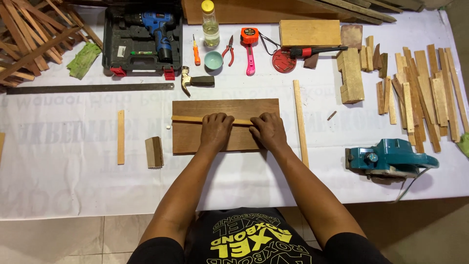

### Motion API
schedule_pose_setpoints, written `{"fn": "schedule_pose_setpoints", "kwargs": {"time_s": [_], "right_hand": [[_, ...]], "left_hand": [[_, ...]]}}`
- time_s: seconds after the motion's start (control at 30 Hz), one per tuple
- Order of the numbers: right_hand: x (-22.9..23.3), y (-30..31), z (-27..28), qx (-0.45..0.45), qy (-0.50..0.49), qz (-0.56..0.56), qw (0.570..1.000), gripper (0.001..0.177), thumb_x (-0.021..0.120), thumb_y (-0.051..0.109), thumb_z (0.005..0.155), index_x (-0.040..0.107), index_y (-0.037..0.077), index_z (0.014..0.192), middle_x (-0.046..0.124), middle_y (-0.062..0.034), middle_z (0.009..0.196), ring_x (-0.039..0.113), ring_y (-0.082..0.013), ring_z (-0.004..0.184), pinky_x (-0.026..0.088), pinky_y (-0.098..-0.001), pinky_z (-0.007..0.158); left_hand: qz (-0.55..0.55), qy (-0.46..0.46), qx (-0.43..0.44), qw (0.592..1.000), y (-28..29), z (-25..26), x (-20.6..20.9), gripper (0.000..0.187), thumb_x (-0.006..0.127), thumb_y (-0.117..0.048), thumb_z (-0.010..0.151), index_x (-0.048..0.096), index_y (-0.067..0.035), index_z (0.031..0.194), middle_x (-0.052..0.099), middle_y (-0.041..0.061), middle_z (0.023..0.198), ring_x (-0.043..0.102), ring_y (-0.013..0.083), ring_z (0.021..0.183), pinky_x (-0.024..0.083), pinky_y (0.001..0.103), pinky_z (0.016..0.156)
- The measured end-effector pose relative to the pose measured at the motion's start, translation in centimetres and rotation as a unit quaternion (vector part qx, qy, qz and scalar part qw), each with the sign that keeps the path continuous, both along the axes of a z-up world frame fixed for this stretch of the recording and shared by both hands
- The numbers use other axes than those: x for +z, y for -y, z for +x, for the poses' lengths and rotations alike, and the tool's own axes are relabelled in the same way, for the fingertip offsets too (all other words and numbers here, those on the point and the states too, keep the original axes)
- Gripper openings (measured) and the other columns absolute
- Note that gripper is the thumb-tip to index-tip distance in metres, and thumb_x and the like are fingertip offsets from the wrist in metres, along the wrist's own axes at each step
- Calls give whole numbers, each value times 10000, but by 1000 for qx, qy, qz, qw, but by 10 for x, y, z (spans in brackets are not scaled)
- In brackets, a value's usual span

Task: Measuring and arranging wooden strips on a board as part of a woodworking task.

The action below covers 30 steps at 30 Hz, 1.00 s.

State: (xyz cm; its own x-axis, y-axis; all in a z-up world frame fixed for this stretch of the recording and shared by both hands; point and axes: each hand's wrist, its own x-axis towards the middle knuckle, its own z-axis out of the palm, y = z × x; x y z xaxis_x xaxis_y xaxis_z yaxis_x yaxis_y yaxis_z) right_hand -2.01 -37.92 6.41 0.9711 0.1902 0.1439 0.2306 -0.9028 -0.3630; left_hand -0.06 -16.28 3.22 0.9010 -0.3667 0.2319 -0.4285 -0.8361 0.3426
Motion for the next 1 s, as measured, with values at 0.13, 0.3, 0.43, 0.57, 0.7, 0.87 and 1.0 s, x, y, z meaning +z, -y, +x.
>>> {"fn": "schedule_pose_setpoints", "kwargs": {"time_s": [0.13, 0.3, 0.43, 0.57, 0.7, 0.87, 1.0], "right_hand": [[0, -13, -3, -40, -73, 1, 997, 227, 719, 295, 947, 770, 175, 1132, 696, -61, 976, 625, -256, 957, 511, -400, 869], [-22, -30, 0, -88, -154, 117, 977, 270, 662, 259, 980, 720, 163, 1226, 706, -68, 1056, 666, -216, 974, 531, -394, 853], [-16, -57, 1, -130, -217, 259, 932, 293, 630, 226, 988, 694, 149, 1264, 725, -60, 1036, 669, -186, 908, 553, -365, 784], [-33, -69, -5, -147, -284, 390, 864, 298, 601, 196, 1010, 680, 120, 1287, 740, -32, 999, 665, -117, 804, 557, -287, 691], [-38, -58, -15, -142, -316, 463, 816, 288, 634, 176, 990, 660, 62, 1253, 709, -29, 956, 629, -109, 722, 545, -274, 602], [-4, -31, -22, -178, -293, 467, 815, 283, 628, 226, 999, 660, 65, 1229, 696, -25, 886, 627, -100, 691, 553, -273, 596], [-18, 19, -25, -224, -224, 423, 849, 269, 633, 249, 1001, 692, 48, 1170, 721, -8, 854, 663, -92, 705, 551, -267, 628]], "left_hand": [[-20, -37, -9, 999, -11, 4, 2, 178, 646, -210, 964, 731, -164, 1114, 697, 50, 1061, 612, 254, 1096, 356, 498, 1085], [-9, 124, 64, 990, -30, 4, 36, 398, 737, -307, 847, 654, -178, 1214, 536, 126, 1287, 546, 388, 1276, 220, 559, 1135], [-81, 134, 192, 969, -36, 5, 29, 598, 793, -311, 799, 575, -176, 1340, 401, 163, 1405, 502, 422, 1290, 320, 520, 1091], [-518, -153, 153, 828, -35, 18, -6, 625, 661, -64, 946, 454, -162, 1527, 538, 121, 1384, 658, 163, 1095, 581, 275, 916], [-608, -235, 88, 753, -20, 35, -38, 594, 661, -21, 981, 495, -110, 1545, 647, 107, 1237, 643, 127, 928, 578, 250, 793], [-533, -309, 60, 785, 27, 29, -25, 582, 686, -34, 940, 527, -122, 1493, 693, 116, 1269, 684, 153, 998, 593, 263, 808], [-494, -344, 12, 799, 84, 17, -27, 599, 701, -29, 911, 536, -139, 1476, 696, 119, 1268, 704, 128, 1045, 620, 266, 831]]}}
